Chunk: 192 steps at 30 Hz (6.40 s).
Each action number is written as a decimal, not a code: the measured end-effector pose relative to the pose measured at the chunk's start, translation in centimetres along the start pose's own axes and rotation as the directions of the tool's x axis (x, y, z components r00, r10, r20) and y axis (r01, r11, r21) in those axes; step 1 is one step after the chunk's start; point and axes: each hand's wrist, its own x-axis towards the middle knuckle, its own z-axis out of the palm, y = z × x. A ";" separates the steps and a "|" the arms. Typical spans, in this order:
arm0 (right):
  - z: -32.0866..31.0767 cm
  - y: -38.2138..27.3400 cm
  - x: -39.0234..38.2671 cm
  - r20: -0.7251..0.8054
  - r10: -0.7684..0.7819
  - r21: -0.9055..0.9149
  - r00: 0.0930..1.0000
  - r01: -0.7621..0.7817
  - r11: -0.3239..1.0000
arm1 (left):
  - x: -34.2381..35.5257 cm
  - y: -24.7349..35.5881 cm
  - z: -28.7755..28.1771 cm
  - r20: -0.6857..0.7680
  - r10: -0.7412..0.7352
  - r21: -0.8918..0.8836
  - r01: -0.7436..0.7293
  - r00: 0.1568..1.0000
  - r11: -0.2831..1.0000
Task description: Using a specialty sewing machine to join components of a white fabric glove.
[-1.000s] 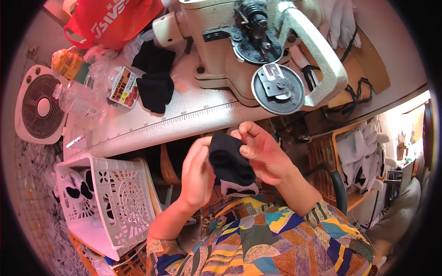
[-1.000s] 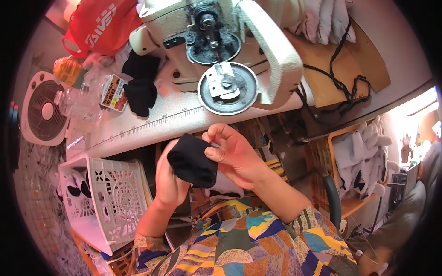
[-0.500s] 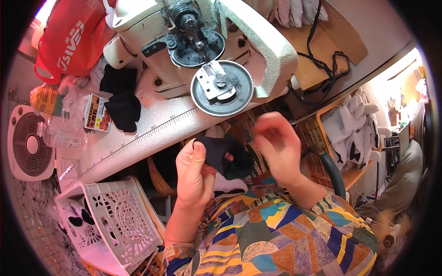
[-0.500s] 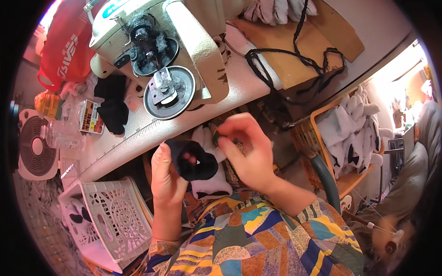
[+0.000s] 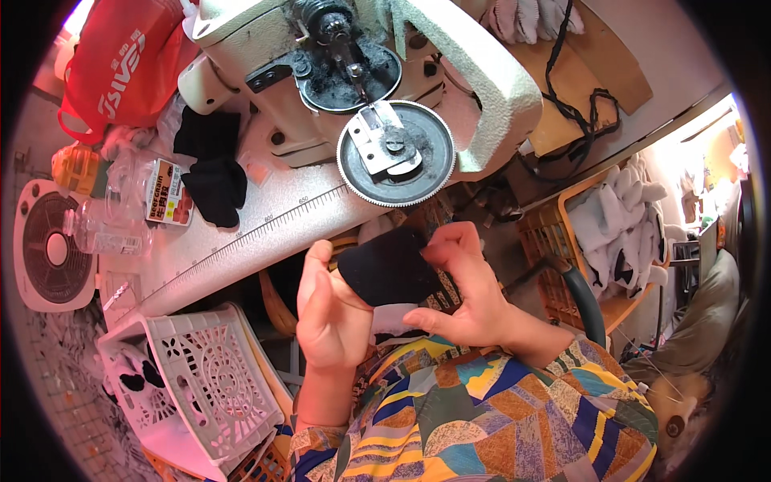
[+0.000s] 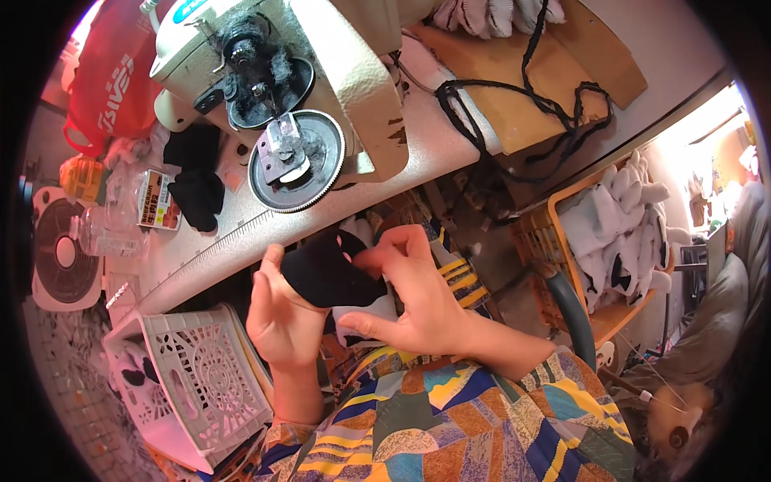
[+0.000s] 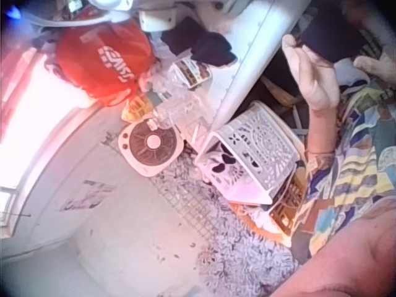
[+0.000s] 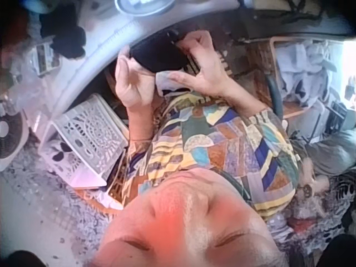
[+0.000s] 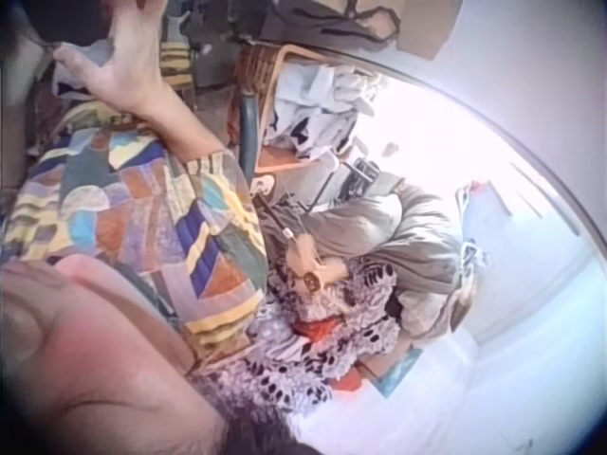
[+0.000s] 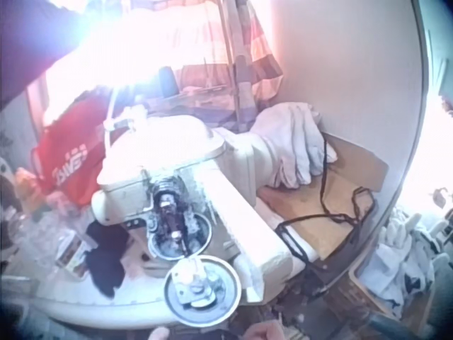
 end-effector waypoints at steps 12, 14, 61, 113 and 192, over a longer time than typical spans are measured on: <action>-1.1 0.1 1.6 0.105 -0.171 0.059 0.980 0.165 0.984 | -1.3 -3.1 -0.8 0.029 0.174 0.264 -0.175 0.984 0.948; -0.5 -0.4 1.3 0.134 -0.180 0.001 0.974 0.181 0.983 | -1.0 -2.0 -0.6 -0.046 0.168 0.222 -0.154 0.985 0.963; -0.3 -0.8 -0.3 -0.041 -0.092 0.011 0.995 0.093 0.996 | -2.0 -3.4 0.4 -0.154 0.141 0.224 -0.104 0.978 0.969; -1.2 -1.6 1.6 0.323 -0.301 -0.277 0.897 0.394 0.876 | 2.6 4.1 1.8 0.597 0.040 0.788 -0.576 0.801 -0.218; -5.7 -3.1 4.0 0.401 -0.425 -0.217 0.812 0.534 0.817 | 1.2 7.3 4.0 0.899 -0.123 0.372 -0.882 0.419 -0.290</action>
